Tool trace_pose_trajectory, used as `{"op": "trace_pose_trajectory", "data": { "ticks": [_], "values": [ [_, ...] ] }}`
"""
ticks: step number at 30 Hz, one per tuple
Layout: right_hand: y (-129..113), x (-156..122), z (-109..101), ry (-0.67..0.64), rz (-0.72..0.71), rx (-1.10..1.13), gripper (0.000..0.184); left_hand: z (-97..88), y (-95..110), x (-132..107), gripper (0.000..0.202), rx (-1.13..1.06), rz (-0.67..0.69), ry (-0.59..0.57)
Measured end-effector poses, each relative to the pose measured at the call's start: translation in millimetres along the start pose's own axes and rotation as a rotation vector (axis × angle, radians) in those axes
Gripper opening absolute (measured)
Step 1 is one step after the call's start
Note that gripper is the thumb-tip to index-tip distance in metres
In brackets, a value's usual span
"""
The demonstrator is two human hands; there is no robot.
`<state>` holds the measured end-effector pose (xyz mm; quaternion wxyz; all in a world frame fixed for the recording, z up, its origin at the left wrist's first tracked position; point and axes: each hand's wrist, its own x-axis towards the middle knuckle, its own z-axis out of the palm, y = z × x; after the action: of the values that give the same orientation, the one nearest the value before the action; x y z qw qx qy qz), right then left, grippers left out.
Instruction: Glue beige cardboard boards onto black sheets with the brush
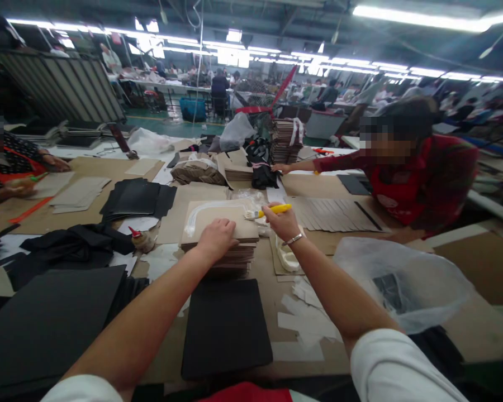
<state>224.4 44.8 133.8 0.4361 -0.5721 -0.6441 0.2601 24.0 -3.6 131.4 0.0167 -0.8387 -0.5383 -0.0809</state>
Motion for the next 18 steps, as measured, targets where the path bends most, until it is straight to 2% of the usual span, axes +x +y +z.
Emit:
{"op": "trace_pose_trajectory", "data": {
  "ticks": [3, 5, 8, 11, 15, 17, 18],
  "values": [
    [-4, -41, -14, -0.012, -0.051, -0.019, 0.032, -3.1, -2, 2, 0.033, 0.028, 0.025, -0.027],
    [-8, -55, -22, -0.01, -0.017, 0.041, 0.034, -4.2, -4, 2, 0.033, 0.043, 0.025, -0.042],
    [-14, -60, -33, 0.09, 0.024, 0.192, 0.037, -7.1, -11, 6, 0.037, 0.028, 0.029, -0.072],
    [-19, -60, -40, 0.192, -0.009, 0.321, 0.045, -12.6, -20, 15, 0.041, 0.0, 0.054, -0.129],
    [-15, -71, -29, 0.144, -0.054, 0.343, 0.051, -19.3, -19, 19, 0.034, -0.012, 0.109, -0.175],
    [-8, -75, -14, 0.087, -0.085, 0.289, 0.046, -23.6, -15, 13, 0.025, -0.013, 0.099, -0.12],
    [-5, -76, -6, 0.059, -0.108, 0.242, 0.041, -27.2, -14, 8, 0.022, -0.012, 0.072, -0.053]
  ]
}}
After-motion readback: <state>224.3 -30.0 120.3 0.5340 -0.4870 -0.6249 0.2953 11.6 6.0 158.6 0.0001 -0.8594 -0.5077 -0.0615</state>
